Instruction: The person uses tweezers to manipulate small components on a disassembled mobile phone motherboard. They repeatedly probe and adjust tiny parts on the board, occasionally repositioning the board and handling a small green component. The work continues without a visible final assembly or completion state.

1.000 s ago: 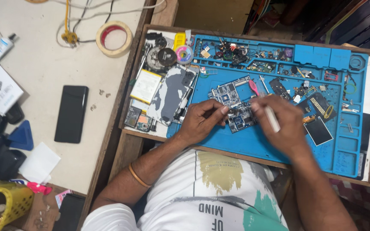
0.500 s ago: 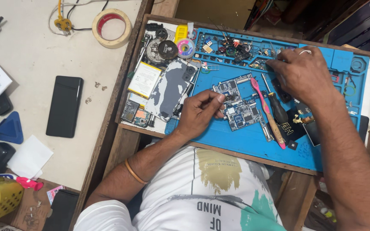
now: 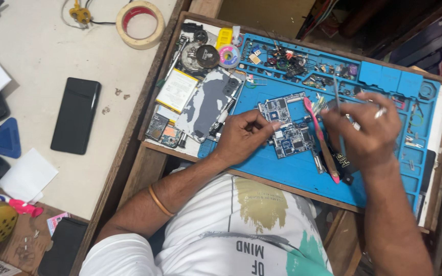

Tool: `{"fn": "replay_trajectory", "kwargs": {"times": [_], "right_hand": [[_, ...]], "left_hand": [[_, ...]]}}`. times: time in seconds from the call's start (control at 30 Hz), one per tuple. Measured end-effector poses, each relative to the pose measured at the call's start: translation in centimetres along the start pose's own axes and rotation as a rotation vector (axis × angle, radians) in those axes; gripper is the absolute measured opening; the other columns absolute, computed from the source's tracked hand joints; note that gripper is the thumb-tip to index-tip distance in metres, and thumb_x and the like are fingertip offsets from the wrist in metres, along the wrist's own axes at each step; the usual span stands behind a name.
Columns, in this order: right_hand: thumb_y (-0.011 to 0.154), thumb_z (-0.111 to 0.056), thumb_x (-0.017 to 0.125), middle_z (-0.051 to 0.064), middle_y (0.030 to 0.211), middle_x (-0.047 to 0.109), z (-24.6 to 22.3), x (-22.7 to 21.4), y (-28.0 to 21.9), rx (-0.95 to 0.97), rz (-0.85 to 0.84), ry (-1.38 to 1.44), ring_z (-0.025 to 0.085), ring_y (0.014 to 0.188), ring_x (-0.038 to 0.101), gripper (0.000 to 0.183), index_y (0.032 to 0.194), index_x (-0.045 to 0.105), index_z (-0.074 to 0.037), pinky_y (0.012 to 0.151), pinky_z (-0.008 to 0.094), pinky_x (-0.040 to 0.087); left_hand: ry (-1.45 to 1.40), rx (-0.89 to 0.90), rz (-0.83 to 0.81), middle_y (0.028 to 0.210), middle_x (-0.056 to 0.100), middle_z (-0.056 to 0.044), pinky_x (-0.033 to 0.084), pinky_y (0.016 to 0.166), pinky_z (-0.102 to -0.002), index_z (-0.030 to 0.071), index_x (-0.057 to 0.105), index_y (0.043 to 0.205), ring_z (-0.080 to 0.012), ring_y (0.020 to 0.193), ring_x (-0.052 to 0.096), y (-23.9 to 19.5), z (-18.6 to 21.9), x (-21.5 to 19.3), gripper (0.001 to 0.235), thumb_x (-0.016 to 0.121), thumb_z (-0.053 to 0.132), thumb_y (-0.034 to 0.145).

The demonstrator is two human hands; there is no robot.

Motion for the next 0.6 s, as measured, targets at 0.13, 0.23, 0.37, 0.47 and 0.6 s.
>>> {"fn": "replay_trajectory", "kwargs": {"times": [0.13, 0.23, 0.37, 0.47, 0.6], "right_hand": [[0.089, -0.004, 0.088, 0.0, 0.092, 0.068, -3.9, 0.0, 0.8, -0.041, 0.077, 0.096, 0.015, 0.08, 0.066, 0.016, 0.098, 0.08, -0.014, 0.1, 0.045, 0.054], [0.086, -0.003, 0.086, 0.0, 0.091, 0.068, -5.6, 0.6, 1.1, -0.024, 0.092, 0.139, 0.015, 0.079, 0.067, 0.018, 0.099, 0.081, -0.013, 0.097, 0.043, 0.054], [0.086, -0.004, 0.086, 0.0, 0.092, 0.069, -6.2, 1.2, 0.7, 0.007, 0.094, 0.166, 0.015, 0.079, 0.066, 0.018, 0.1, 0.079, -0.013, 0.097, 0.043, 0.055], [0.086, -0.005, 0.087, 0.002, 0.093, 0.069, -6.3, 1.8, 0.6, 0.009, 0.088, 0.186, 0.018, 0.082, 0.068, 0.02, 0.102, 0.078, -0.012, 0.097, 0.043, 0.055], [0.088, -0.009, 0.09, 0.003, 0.095, 0.071, -5.6, 2.1, 0.4, 0.088, 0.086, 0.224, 0.02, 0.085, 0.069, 0.021, 0.102, 0.075, -0.011, 0.093, 0.041, 0.056]], "left_hand": [[-0.162, 0.036, -0.088, 0.08, 0.069, -0.002, 0.055, 0.058, -0.02, 0.001, 0.071, 0.105, -0.0038, 0.067, 0.066, -0.3, 0.5, 0.2, 0.022, 0.071, 0.023, 0.101], [-0.338, 0.05, -0.198, 0.094, 0.07, -0.003, 0.06, 0.065, -0.021, 0.003, 0.069, 0.125, -0.0042, 0.075, 0.069, -0.7, 0.7, 0.4, 0.03, 0.066, 0.026, 0.105], [-0.295, 0.113, -0.244, 0.101, 0.073, -0.005, 0.062, 0.066, -0.022, 0.002, 0.067, 0.128, -0.0065, 0.078, 0.071, -1.0, 0.6, 0.7, 0.032, 0.064, 0.026, 0.107], [-0.274, 0.079, -0.208, 0.095, 0.073, -0.005, 0.057, 0.062, -0.021, 0.001, 0.07, 0.122, -0.0073, 0.076, 0.071, -0.8, -0.1, 0.5, 0.029, 0.063, 0.026, 0.108], [-0.324, 0.035, -0.145, 0.091, 0.072, -0.006, 0.055, 0.06, -0.021, 0.001, 0.07, 0.116, -0.0078, 0.074, 0.07, -0.3, -0.7, -0.2, 0.027, 0.063, 0.026, 0.108]]}}
Point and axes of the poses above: each hand's wrist, its own y-axis towards the middle knuckle, its own x-axis out of the palm, z = x × y, the point moved 6 cm from there along y, towards the middle knuckle
